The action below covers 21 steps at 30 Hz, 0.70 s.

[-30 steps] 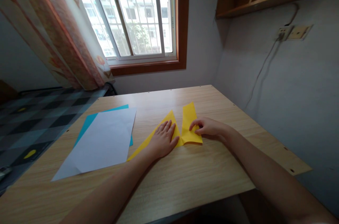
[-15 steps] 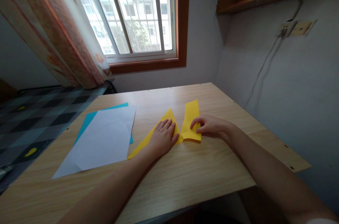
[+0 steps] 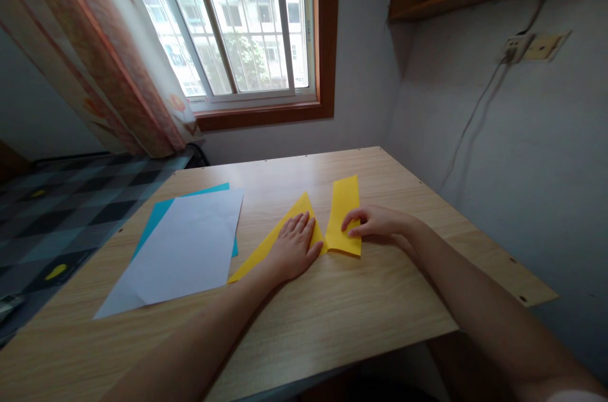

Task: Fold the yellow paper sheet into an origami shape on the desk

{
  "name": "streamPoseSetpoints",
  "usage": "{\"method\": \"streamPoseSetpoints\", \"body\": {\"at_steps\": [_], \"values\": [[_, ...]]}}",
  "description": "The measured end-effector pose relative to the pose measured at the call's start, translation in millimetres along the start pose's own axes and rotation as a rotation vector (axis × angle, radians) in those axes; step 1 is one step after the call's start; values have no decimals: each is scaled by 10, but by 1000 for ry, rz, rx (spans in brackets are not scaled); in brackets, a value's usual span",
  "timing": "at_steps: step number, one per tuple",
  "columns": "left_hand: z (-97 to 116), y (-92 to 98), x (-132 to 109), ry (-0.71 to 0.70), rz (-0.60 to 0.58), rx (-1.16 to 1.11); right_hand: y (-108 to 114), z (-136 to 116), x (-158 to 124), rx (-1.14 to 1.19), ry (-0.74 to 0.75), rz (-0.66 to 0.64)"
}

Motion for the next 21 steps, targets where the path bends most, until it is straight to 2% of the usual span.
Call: {"method": "streamPoseSetpoints", "body": {"at_steps": [9,21], "values": [[22,42,-8,17,-45,-6,34,17,-12,-23,2,-130],[8,4,5,9,-8,-10,58,2,-43,-7,25,-162]]}}
Point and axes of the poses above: each hand's wrist, its own x-axis towards the middle knuckle, its own y-axis out of the back of the hand, z = x × y, the point moved 1 cm from there along x, towards the middle knuckle, and after that the axes turned 12 degrees about -z, right-handed, at the moved point
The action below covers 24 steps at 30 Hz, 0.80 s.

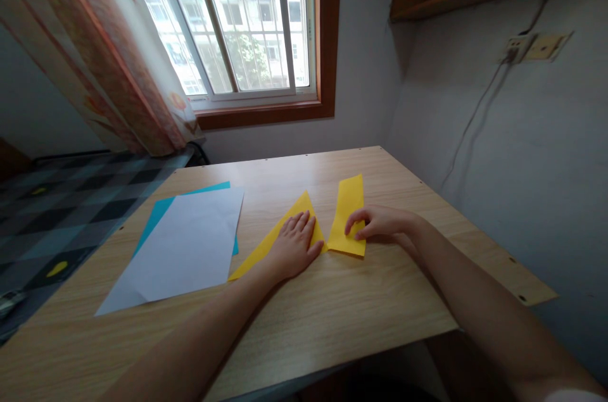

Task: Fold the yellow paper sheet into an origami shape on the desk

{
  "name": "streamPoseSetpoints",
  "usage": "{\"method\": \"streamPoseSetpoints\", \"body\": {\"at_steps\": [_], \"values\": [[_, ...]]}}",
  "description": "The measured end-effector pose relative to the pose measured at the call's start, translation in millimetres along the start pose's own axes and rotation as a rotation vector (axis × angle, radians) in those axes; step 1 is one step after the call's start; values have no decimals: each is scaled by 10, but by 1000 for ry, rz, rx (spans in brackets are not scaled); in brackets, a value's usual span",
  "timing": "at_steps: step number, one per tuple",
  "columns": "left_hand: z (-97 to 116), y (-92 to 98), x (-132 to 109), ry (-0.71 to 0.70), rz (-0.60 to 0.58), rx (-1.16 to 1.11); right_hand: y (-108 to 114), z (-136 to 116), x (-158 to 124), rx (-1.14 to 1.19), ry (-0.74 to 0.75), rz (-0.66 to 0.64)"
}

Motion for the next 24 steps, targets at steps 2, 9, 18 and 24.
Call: {"method": "streamPoseSetpoints", "body": {"at_steps": [2,9,18,24], "values": [[-7,-9,4,-1,8,3,1,5,-1,3,2,-22],[-7,-9,7,-7,-15,-19,3,17,-3,-13,-4,-55],[-16,-19,7,-15,13,-10,25,56,-25,-21,-27,-68],[8,14,-26,-19,33,5,40,151,-43,18,-54,138]]}}
Point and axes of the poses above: each hand's wrist, its own x-axis towards the middle knuckle, its own y-axis out of the back of the hand, z = x × y, the point moved 1 cm from there along x, towards the middle knuckle, and after that the axes turned 12 degrees about -z, right-handed, at the moved point
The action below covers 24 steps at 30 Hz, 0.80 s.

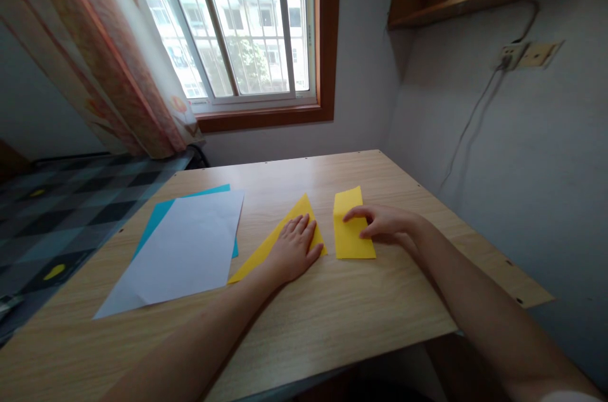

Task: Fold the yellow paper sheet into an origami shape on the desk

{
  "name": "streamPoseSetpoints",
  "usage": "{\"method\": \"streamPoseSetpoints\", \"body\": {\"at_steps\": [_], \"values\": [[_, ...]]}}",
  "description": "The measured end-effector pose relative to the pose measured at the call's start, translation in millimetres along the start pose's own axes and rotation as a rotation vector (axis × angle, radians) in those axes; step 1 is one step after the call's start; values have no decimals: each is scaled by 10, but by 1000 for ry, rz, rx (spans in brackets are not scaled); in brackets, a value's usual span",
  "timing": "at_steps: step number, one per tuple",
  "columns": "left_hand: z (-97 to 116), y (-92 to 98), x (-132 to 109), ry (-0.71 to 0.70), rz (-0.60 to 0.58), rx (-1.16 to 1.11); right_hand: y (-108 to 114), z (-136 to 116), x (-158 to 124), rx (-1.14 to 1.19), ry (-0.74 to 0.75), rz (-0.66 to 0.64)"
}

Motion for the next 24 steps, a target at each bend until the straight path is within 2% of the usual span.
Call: {"method": "streamPoseSetpoints", "body": {"at_steps": [3,7,10,12,15,17,24], "values": [[13,20,-14,-8,19,9,-16,59,-17,-59,-117,186],[33,44,-31,-10,38,33,-1,103,-35,-336,-353,446],[53,65,-48,-10,57,48,17,91,-14,-510,-530,544],[62,75,-57,-16,72,53,0,61,27,-564,-490,532],[61,76,-62,-24,83,53,-72,16,102,-579,-338,419],[53,72,-61,-27,82,53,-112,13,137,-563,-304,369],[44,78,-59,-29,52,61,-16,203,146,-543,-409,412]]}}
Point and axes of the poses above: each hand's wrist, its own x-axis towards the middle knuckle, its own y-axis out of the back of the hand, z = x × y, the point moved 1 cm from there along x, towards the middle knuckle, and after that the axes turned 12 degrees about -z, right-handed, at the moved point
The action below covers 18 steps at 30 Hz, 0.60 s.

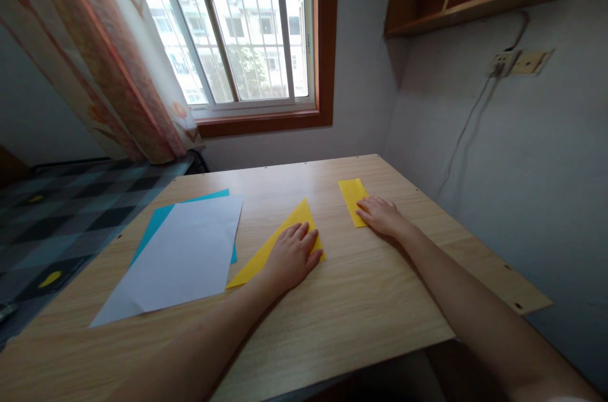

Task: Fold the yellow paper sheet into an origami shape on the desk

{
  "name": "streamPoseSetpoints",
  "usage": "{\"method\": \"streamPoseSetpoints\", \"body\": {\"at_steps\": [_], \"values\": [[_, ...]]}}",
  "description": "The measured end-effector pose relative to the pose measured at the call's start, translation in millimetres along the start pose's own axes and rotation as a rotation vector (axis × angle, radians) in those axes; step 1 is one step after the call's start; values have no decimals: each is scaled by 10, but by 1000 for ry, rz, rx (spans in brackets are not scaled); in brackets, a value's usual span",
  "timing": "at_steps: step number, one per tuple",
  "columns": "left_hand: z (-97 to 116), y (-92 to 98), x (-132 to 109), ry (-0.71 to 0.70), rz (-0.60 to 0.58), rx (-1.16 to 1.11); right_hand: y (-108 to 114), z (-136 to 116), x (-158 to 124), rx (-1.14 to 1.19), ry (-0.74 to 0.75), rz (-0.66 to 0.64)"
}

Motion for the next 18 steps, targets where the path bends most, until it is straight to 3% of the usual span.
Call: {"method": "streamPoseSetpoints", "body": {"at_steps": [7,11,18], "values": [[-9,-25,7,5,9,-14,-40,-21,18,-14,38,69],[-4,-19,2,4,11,-38,-72,-46,16,-15,72,22],[-15,-30,7,-3,21,-41,-57,99,71,-20,1,9]]}}
Point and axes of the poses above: each hand's wrist, its own x-axis towards the middle knuckle, its own y-axis out of the back of the hand, z = x × y, the point moved 1 cm from there along x, towards the middle knuckle, and after that the axes turned 12 degrees about -z, right-handed, at the moved point
